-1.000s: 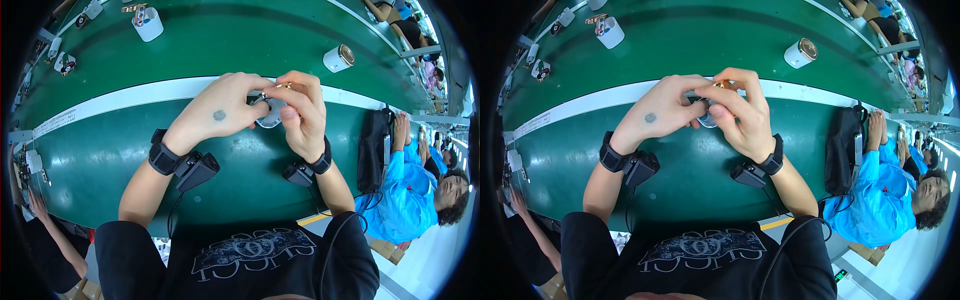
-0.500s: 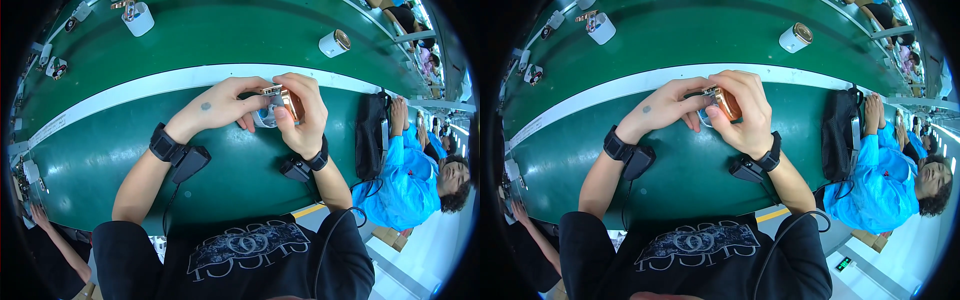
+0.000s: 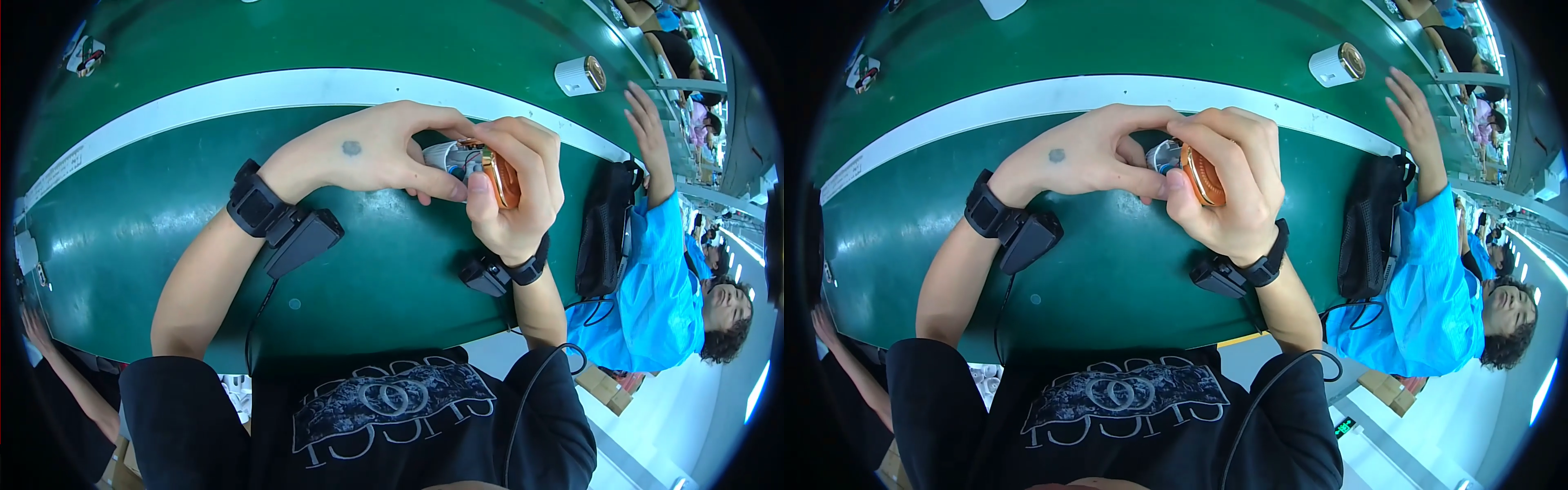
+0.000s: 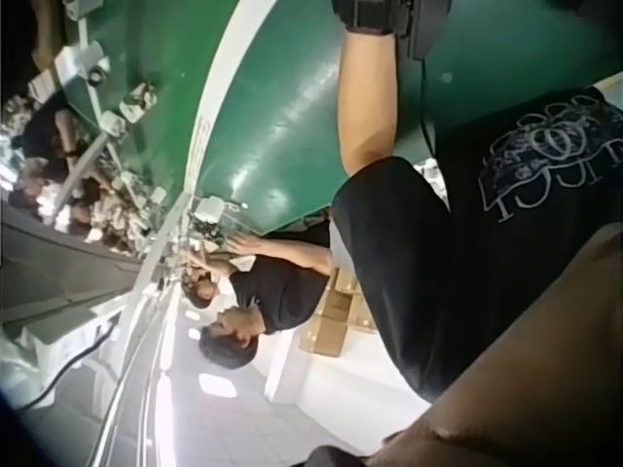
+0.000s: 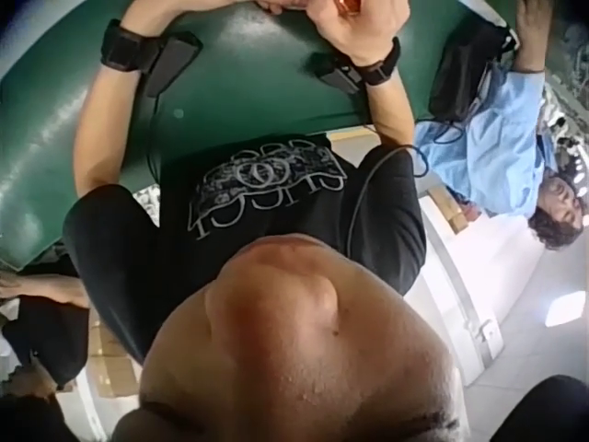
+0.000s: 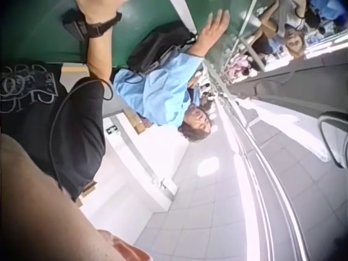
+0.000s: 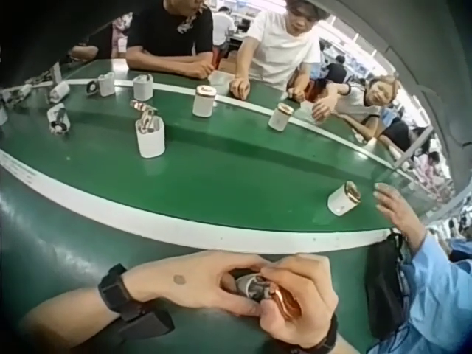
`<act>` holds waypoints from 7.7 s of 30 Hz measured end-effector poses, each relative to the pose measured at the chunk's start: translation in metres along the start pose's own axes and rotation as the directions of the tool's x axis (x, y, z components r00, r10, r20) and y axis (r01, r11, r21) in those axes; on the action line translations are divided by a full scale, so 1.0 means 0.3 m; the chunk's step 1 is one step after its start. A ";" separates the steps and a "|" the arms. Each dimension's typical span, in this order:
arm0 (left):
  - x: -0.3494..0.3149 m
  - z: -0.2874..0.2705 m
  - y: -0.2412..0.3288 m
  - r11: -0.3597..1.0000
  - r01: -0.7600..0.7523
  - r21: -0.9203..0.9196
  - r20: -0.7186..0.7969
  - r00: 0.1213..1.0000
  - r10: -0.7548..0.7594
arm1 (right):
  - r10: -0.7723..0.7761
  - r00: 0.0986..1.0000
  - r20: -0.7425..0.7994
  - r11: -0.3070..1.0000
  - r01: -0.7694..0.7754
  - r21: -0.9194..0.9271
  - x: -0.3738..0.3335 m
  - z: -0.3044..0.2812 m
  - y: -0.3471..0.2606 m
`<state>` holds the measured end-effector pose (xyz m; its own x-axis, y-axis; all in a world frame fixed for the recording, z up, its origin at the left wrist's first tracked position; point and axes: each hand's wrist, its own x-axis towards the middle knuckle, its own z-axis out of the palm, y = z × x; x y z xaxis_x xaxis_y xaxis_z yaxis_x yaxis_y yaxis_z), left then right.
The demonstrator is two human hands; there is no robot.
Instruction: The person picks up a white plastic housing and a gold-colored component, fits the component into the housing, and presses the two parts together by hand. After checking the alignment, the person places the assembled unit onto the green conveyor belt and repeats the process.
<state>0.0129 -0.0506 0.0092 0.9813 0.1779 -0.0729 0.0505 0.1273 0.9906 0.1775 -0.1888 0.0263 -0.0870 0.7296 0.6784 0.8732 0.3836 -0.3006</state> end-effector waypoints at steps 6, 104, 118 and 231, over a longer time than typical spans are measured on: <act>-0.005 -0.006 0.006 1.000 -0.022 0.008 0.032 0.999 0.022 | -0.008 1.000 0.016 1.000 0.009 -0.024 0.008 0.000 -0.007; -0.145 0.114 0.008 0.990 -0.015 0.144 -0.416 0.906 0.074 | 0.192 0.829 0.525 0.742 -0.473 0.475 0.164 -0.104 -0.136; -0.144 0.104 0.037 0.987 0.064 0.145 -0.262 0.965 -0.024 | 0.361 0.640 0.679 0.861 -0.509 0.022 0.150 -0.195 -0.204; -0.175 -0.062 0.048 0.990 0.054 0.127 -0.371 0.929 -0.003 | 0.349 0.465 0.814 -0.194 -0.814 0.548 0.229 0.022 -0.017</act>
<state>-0.0413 -0.0400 0.0250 0.8422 0.5270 -0.1136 0.1263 0.0120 0.9919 0.1640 -0.1369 0.0698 -0.1258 0.9337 -0.3353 -0.3611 -0.3579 -0.8611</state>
